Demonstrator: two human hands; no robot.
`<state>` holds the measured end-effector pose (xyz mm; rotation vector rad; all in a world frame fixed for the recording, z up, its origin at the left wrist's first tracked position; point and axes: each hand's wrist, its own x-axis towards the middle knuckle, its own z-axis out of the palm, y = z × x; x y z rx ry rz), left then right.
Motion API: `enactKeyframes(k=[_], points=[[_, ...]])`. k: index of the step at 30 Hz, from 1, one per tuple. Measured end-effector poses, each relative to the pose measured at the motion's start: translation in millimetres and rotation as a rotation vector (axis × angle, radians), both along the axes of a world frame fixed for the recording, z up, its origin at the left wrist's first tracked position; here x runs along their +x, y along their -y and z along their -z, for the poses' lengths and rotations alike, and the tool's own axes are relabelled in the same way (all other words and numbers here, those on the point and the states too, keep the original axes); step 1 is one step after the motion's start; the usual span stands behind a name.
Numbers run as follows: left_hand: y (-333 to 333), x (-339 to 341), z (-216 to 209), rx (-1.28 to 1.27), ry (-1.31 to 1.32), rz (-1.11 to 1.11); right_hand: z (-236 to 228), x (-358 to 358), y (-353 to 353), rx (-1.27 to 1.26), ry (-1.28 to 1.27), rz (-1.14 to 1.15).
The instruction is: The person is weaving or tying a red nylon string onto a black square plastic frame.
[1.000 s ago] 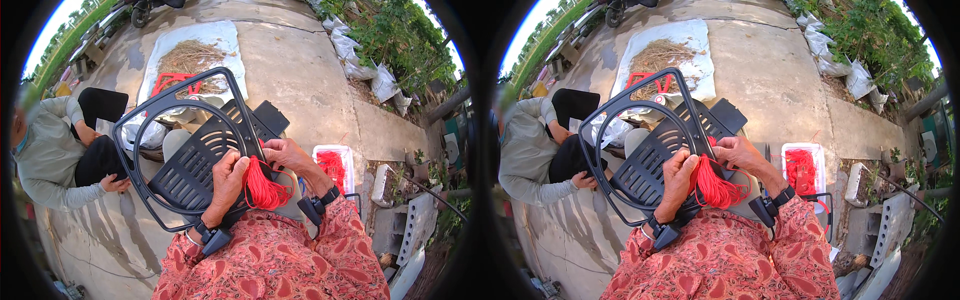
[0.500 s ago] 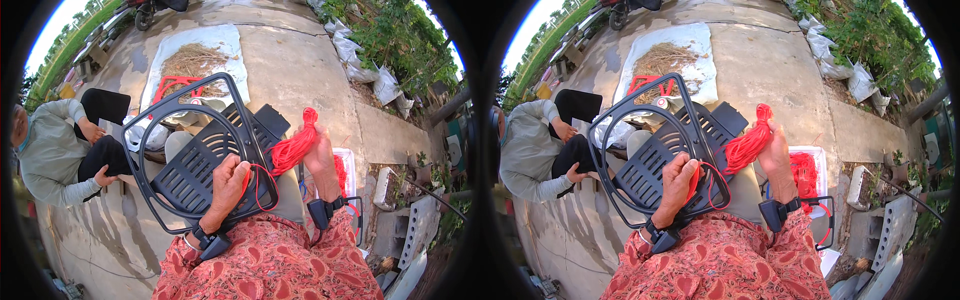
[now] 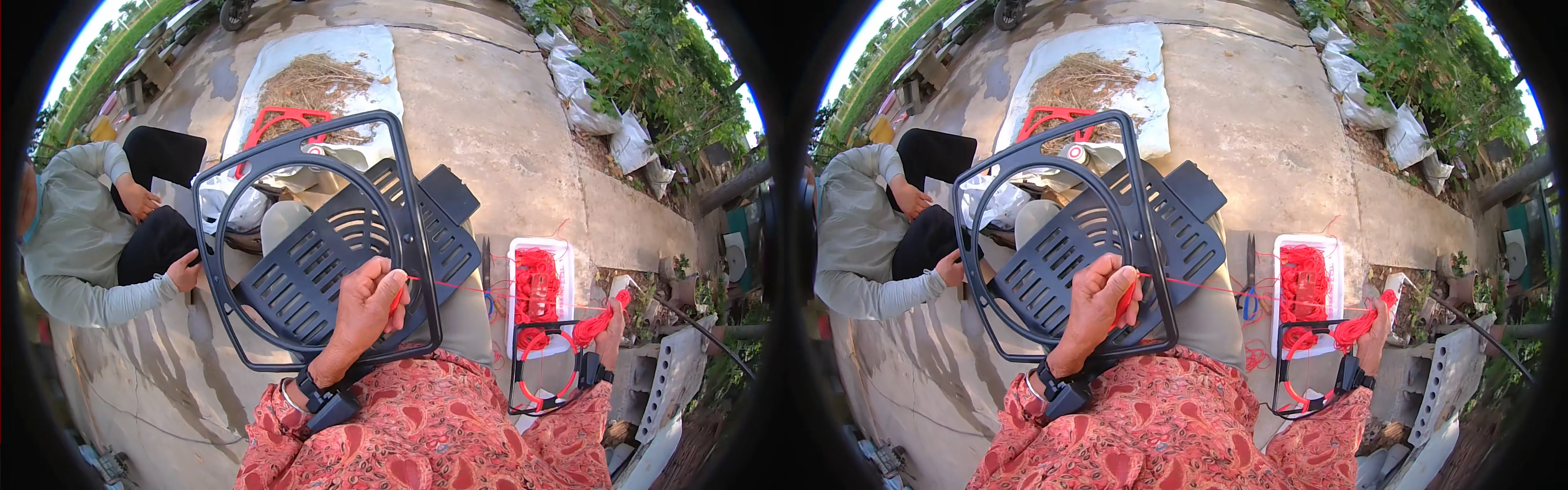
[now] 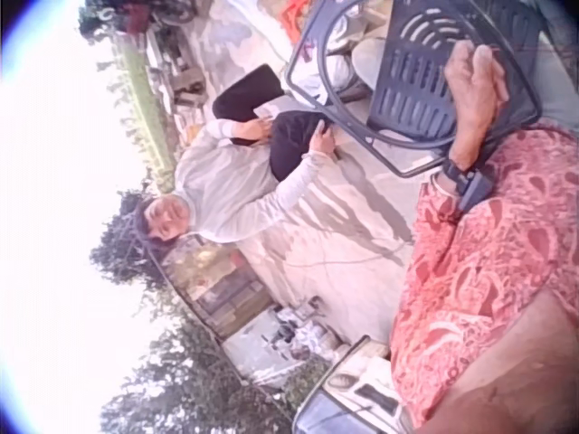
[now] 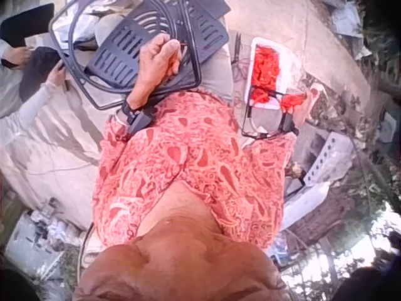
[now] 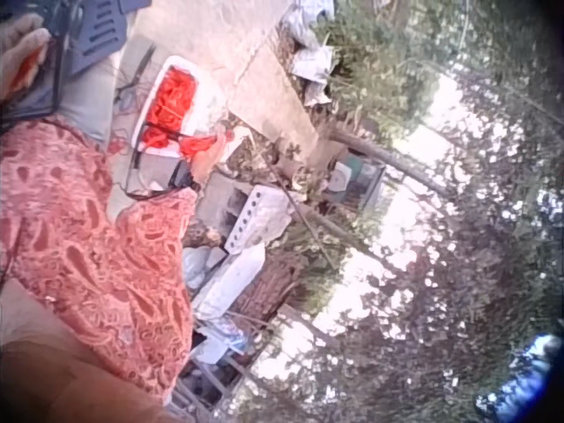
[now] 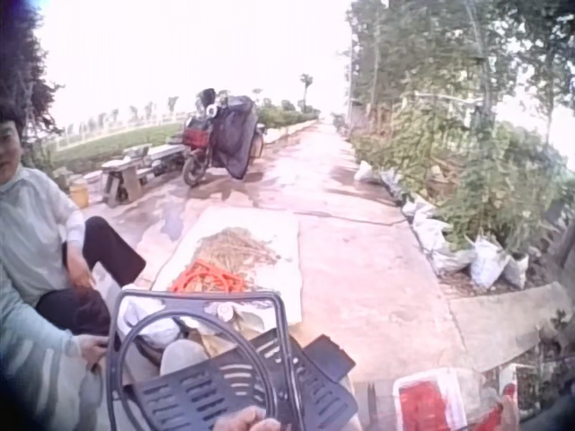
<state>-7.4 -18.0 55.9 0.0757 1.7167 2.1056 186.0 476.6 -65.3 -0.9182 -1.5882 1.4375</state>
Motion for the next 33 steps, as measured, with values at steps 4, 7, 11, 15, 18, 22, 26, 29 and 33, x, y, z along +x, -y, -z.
enactKeyframes(k=[4, 7, 11, 15, 18, 22, 26, 29, 33], points=[[-3.2, -0.8, -15.1, -0.087, -0.091, 0.127, 16.8, 2.0, -7.3, -0.540, -0.064, 0.130], [-9.5, -6.3, -20.0, 0.039, -0.017, 0.117, 4.0, -17.3, 25.5, -0.315, 0.071, -0.048], [-13.2, -6.0, -24.2, 0.007, -0.003, 0.206, -79.7, -91.8, 147.4, -0.410, 0.042, -0.533], [-19.4, -2.3, -18.7, 0.036, 0.051, 0.234, -117.4, -132.7, 233.6, -0.536, 0.025, -0.959], [-21.4, 0.2, -19.1, 0.051, 0.096, 0.225, -105.3, -145.3, 266.5, -0.670, 0.129, -1.117], [-19.6, -1.9, -15.9, 0.084, 0.170, 0.253, -91.7, -138.3, 281.6, -0.777, 0.087, -1.137], [-18.4, -2.2, -12.5, 0.100, 0.299, 0.250, -83.3, -138.0, 285.0, -0.956, -0.018, -0.963], [-16.9, -3.1, -11.9, 0.095, 0.307, 0.205, -84.0, -135.0, 292.5, -1.041, -0.015, -0.932], [-18.7, -6.0, -11.4, 0.070, 0.323, 0.162, -80.7, -130.2, 298.1, -1.088, -0.025, -0.891]])
